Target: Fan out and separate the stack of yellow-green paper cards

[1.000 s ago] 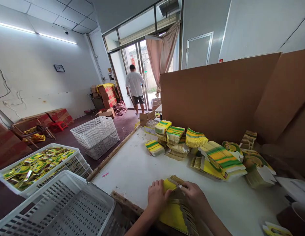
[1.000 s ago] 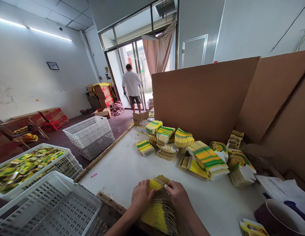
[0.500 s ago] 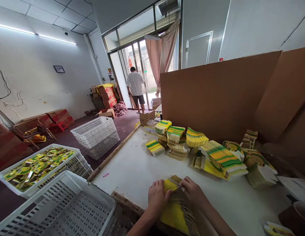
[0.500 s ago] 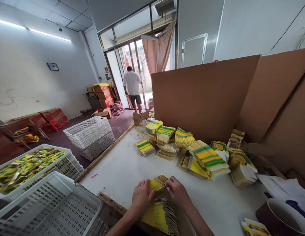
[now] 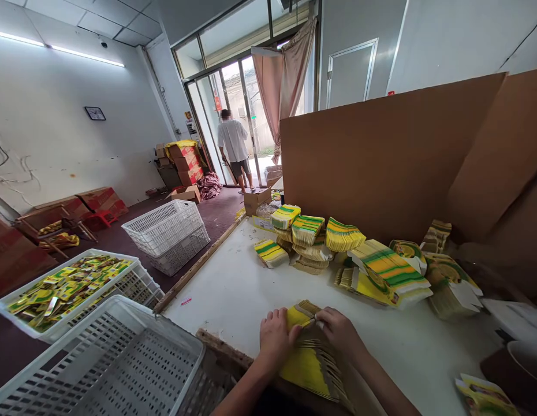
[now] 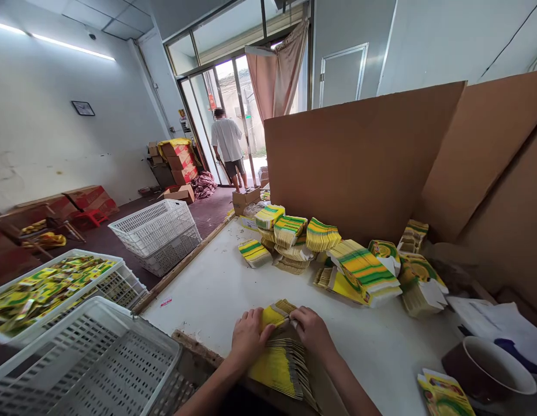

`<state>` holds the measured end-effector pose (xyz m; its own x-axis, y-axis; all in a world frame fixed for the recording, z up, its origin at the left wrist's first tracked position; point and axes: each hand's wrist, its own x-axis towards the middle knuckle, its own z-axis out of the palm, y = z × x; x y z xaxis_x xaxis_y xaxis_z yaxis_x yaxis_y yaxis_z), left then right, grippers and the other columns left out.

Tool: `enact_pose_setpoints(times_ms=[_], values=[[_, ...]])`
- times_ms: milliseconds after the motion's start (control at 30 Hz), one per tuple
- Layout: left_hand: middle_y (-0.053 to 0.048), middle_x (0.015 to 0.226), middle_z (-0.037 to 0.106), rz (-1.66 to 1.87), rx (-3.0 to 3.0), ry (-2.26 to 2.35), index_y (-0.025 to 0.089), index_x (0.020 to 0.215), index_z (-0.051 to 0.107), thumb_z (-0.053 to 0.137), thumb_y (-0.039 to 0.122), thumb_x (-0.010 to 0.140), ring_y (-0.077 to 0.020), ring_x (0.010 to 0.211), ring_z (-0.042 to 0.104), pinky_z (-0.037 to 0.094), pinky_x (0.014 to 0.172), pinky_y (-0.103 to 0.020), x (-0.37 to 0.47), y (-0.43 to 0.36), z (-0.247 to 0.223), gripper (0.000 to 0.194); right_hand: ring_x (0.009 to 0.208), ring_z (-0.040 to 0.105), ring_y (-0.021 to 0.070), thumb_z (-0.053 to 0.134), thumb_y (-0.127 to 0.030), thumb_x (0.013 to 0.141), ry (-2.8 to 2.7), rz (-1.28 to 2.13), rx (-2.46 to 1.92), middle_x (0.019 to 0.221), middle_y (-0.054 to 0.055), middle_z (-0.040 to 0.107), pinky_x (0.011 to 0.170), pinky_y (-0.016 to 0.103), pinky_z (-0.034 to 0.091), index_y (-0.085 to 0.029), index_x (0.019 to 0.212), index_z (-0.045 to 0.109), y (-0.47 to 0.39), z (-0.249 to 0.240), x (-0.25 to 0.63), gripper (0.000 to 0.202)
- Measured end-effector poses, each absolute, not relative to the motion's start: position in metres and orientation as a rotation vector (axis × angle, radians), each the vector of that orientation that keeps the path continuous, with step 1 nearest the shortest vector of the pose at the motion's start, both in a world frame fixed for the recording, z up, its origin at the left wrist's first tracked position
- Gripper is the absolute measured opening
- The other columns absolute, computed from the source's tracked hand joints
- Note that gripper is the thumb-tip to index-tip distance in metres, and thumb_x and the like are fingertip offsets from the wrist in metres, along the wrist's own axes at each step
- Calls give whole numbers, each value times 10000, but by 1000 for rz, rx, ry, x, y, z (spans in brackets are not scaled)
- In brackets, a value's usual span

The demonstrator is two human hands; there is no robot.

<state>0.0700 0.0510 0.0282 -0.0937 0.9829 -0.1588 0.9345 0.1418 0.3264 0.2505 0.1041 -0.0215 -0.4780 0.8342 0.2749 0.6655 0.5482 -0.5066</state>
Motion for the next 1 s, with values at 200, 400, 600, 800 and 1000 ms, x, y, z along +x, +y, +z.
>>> enact_pose_setpoints(times_ms=[200, 400, 600, 800, 1000], values=[[-83, 1189, 604, 207, 1864, 2089, 169, 1226, 513, 434, 370, 900, -239, 1111, 512, 369, 917, -337, 69, 49, 28, 391, 833, 636, 219, 391, -25, 771, -2438, 312, -1186, 879, 69, 701, 743, 324, 490, -210, 877, 698, 102, -19, 252, 374], [-88, 1183, 607, 155, 1890, 2094, 167, 1216, 516, 410, 389, 910, -238, 1105, 517, 373, 903, -336, 69, 49, 30, 392, 823, 631, 212, 430, -36, 744, -2538, 268, -1247, 827, 70, 691, 750, 305, 463, -186, 801, 680, 102, -7, 247, 297], [-99, 1193, 601, 147, 1935, 2065, 158, 1225, 508, 428, 386, 907, -252, 1118, 507, 376, 909, -346, 67, 50, 28, 400, 852, 648, 227, 476, -84, 767, -2444, 422, -1609, 908, 119, 697, 729, 285, 453, -153, 857, 662, 100, 15, 225, 217], [-93, 1186, 603, 146, 1934, 2075, 156, 1174, 530, 436, 326, 905, -255, 1109, 515, 388, 898, -357, 67, 49, 28, 331, 766, 658, 217, 473, -138, 815, -2344, 540, -1732, 826, 106, 718, 657, 275, 433, -177, 808, 697, 104, 15, 221, 228], [-86, 1153, 614, 138, 1969, 2039, 157, 1162, 523, 426, 310, 913, -238, 1090, 528, 387, 894, -340, 67, 51, 30, 308, 582, 576, 143, 442, -116, 803, -2241, 747, -1761, 605, 34, 655, 491, 215, 333, -174, 590, 642, 105, 4, 207, 298]])
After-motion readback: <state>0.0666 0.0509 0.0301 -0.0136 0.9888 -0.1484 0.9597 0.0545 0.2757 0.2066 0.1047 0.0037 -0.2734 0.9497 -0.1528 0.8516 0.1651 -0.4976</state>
